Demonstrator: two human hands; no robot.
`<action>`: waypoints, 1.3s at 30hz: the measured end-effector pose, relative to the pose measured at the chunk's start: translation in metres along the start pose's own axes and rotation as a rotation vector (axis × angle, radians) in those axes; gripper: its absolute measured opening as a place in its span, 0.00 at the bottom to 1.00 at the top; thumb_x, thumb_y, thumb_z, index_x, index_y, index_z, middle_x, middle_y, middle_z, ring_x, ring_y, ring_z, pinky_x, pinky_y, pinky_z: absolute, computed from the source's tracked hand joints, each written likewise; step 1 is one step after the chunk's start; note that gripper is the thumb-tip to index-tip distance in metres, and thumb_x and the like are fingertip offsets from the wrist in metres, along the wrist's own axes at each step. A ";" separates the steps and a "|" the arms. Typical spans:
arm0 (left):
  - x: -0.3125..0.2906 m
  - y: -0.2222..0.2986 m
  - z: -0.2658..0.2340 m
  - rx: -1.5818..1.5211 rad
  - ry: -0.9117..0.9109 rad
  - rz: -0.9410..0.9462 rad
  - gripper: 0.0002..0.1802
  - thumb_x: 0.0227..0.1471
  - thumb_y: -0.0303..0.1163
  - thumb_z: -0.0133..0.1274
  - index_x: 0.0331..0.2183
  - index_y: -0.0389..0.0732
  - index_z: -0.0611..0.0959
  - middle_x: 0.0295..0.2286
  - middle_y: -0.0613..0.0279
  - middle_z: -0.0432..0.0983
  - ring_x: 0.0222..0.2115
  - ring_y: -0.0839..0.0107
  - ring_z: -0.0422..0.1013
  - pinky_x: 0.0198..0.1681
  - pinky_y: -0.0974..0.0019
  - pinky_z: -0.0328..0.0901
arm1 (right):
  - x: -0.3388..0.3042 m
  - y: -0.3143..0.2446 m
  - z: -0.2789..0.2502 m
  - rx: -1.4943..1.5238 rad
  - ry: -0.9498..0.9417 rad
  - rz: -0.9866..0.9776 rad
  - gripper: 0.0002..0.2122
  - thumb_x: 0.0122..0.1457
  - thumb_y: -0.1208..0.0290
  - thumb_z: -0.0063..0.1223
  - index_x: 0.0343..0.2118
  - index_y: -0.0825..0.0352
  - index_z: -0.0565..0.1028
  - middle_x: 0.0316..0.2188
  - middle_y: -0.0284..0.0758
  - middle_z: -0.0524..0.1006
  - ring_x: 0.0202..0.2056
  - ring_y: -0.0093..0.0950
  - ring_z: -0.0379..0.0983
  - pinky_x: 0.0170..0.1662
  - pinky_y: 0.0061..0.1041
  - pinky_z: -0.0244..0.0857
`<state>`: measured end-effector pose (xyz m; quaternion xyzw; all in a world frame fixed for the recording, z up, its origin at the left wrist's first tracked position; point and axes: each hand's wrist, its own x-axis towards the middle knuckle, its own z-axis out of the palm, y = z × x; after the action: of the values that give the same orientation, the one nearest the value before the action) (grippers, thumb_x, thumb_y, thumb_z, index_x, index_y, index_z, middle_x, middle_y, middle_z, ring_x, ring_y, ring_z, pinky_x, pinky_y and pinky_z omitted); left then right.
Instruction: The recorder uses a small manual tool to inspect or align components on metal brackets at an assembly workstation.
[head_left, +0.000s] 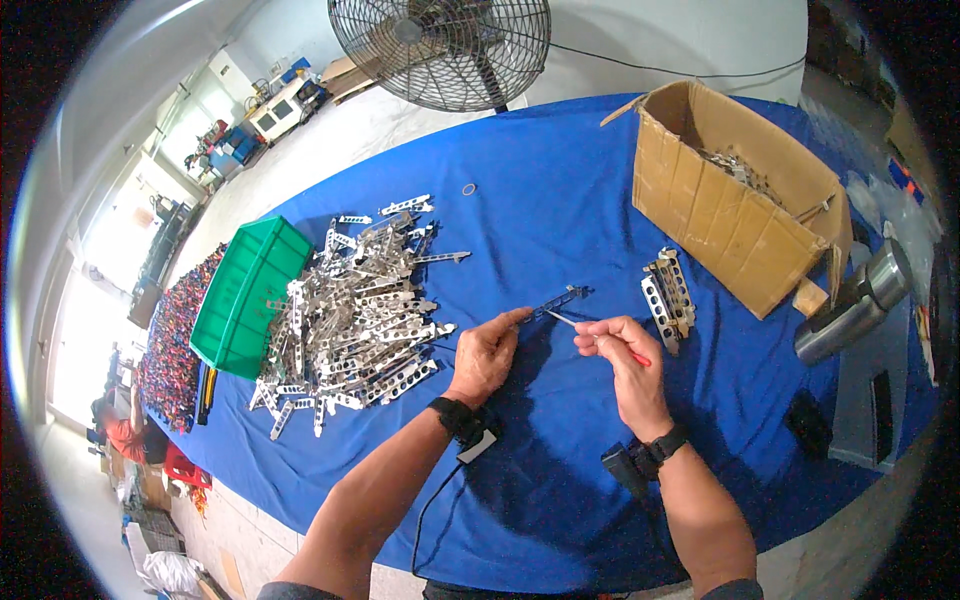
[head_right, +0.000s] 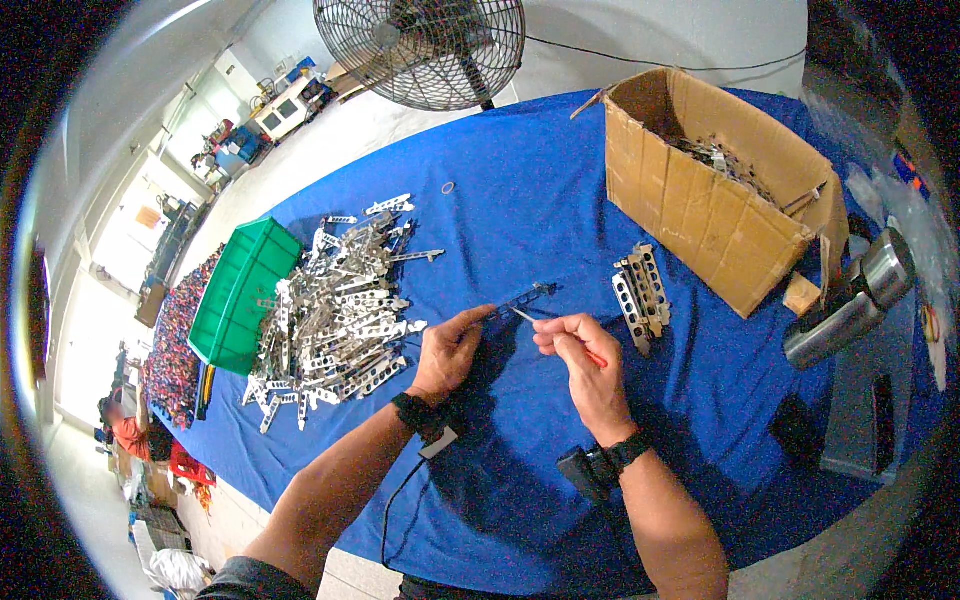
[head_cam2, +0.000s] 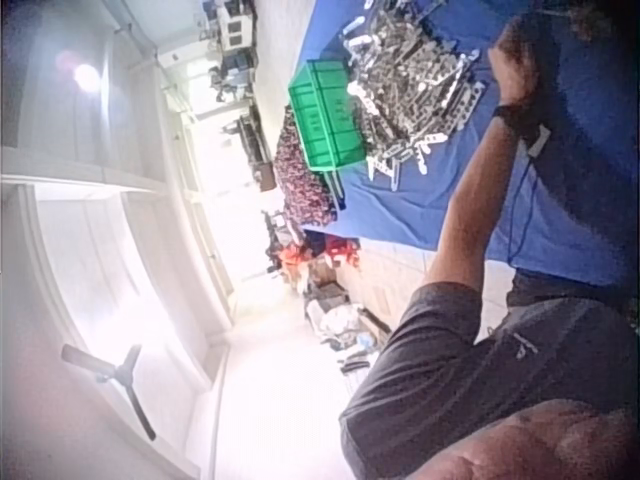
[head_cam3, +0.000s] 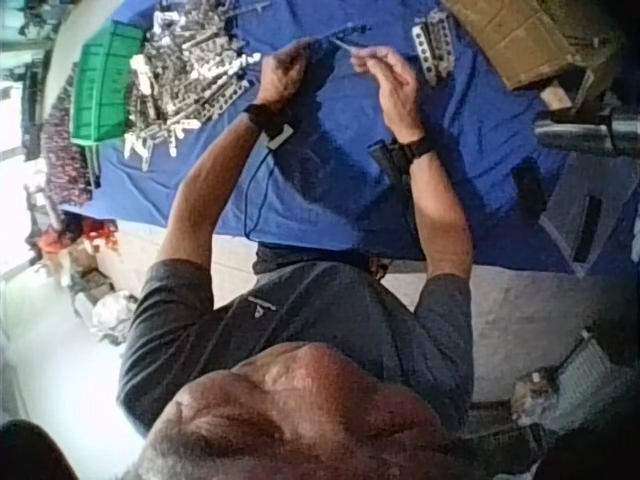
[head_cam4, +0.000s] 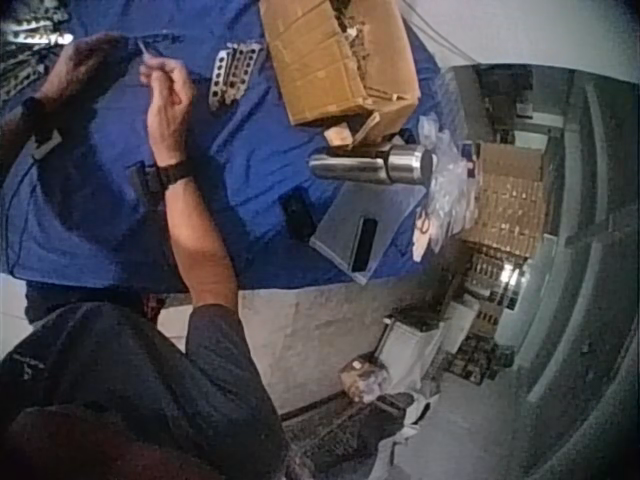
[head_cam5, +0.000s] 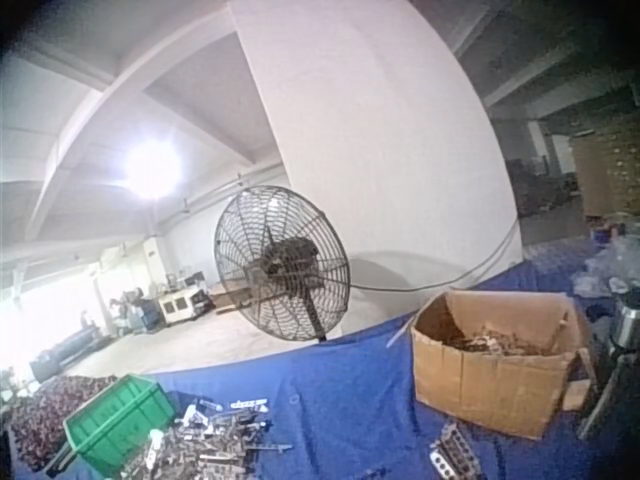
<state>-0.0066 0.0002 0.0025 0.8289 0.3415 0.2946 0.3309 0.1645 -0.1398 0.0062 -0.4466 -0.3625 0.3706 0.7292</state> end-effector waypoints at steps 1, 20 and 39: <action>0.000 0.003 -0.001 0.001 -0.010 -0.012 0.15 0.57 0.26 0.48 0.45 0.41 0.82 0.20 0.52 0.74 0.20 0.71 0.69 0.28 0.66 0.66 | 0.000 0.001 -0.001 0.005 0.017 -0.001 0.08 0.65 0.75 0.43 0.37 0.71 0.74 0.41 0.40 0.79 0.40 0.26 0.76 0.47 0.27 0.70; 0.000 0.001 -0.001 -0.011 -0.022 -0.015 0.14 0.58 0.27 0.48 0.45 0.41 0.82 0.23 0.49 0.77 0.21 0.70 0.72 0.29 0.66 0.67 | 0.001 0.000 0.001 0.035 0.028 -0.043 0.08 0.65 0.75 0.43 0.39 0.72 0.74 0.42 0.41 0.78 0.39 0.26 0.76 0.46 0.27 0.71; 0.000 0.001 0.001 -0.030 0.017 0.025 0.15 0.57 0.27 0.48 0.45 0.42 0.83 0.18 0.53 0.72 0.17 0.73 0.66 0.24 0.66 0.64 | 0.002 0.002 0.002 0.045 0.027 -0.008 0.07 0.65 0.76 0.43 0.38 0.71 0.74 0.39 0.39 0.79 0.39 0.27 0.76 0.46 0.27 0.71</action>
<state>-0.0051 -0.0005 0.0026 0.8255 0.3292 0.3111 0.3367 0.1632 -0.1369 0.0053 -0.4336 -0.3464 0.3696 0.7453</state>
